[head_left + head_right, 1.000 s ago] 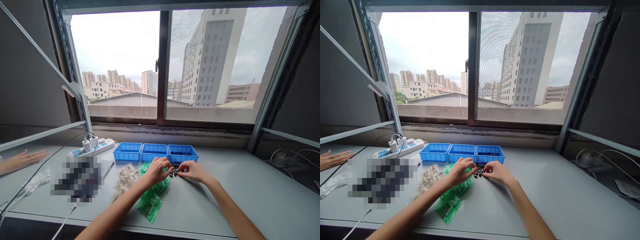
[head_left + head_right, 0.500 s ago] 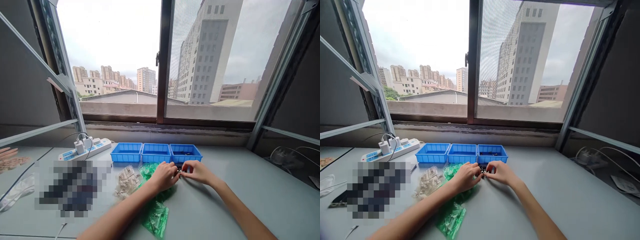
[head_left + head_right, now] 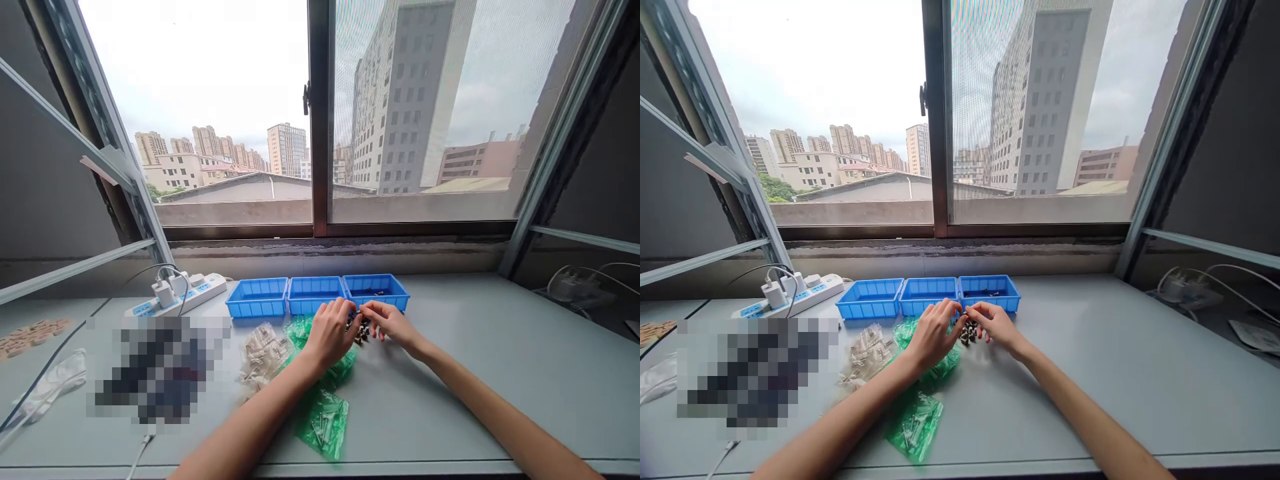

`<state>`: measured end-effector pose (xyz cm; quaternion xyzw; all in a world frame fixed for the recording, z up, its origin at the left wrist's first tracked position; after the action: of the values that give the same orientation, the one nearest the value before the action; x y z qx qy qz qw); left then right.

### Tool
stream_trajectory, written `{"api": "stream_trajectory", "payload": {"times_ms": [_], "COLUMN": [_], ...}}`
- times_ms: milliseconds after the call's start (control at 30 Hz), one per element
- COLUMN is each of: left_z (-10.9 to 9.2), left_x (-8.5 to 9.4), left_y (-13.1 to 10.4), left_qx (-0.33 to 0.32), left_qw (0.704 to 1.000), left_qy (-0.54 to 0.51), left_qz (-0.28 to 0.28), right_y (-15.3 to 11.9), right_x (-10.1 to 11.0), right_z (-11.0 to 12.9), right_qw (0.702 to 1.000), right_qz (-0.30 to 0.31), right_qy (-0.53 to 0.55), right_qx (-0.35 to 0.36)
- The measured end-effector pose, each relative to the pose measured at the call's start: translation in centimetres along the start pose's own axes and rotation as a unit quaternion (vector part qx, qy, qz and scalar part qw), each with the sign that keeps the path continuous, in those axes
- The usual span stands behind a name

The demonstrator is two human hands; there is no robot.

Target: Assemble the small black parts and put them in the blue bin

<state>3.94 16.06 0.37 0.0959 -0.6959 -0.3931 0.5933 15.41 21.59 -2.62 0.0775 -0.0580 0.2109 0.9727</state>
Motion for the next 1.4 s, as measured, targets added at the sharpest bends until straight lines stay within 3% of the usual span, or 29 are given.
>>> {"api": "stream_trajectory", "payload": {"times_ms": [300,500,733,1033,1400], "left_z": [0.1,0.3,0.5,-0.1,0.4], "left_x": [-0.6,-0.2,0.1,0.6,0.7], "left_y": [0.0,0.2,0.4,0.4,0.4], "left_qx": [-0.005,-0.003,0.019,0.001,0.007], "left_qw": [0.999,1.0,0.999,0.997,0.999], "left_qy": [0.025,0.018,-0.013,-0.075,-0.034], "left_qz": [0.022,0.02,0.023,0.001,-0.007], "right_y": [-0.6,-0.6,-0.5,-1.3,-1.1], "right_x": [-0.3,-0.2,0.1,-1.0,-0.8], "right_z": [0.4,0.4,-0.1,0.5,0.5], "right_qw": [0.998,0.998,0.989,0.968,0.972], "right_qz": [-0.003,-0.011,-0.043,0.036,0.011], "right_qy": [0.05,0.05,0.13,0.229,0.216], "right_qx": [-0.029,-0.024,-0.059,-0.1,-0.094]}}
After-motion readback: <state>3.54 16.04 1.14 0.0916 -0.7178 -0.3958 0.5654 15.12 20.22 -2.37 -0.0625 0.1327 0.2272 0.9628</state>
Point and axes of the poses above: each hand's wrist, its own y-axis towards the middle knuckle, its own x-axis out of the back of the hand, z = x × y, the point moved 5 cm from there along y, towards the middle knuckle, and after that the axes turned 2 degrees about y, right-handed, at the moved point
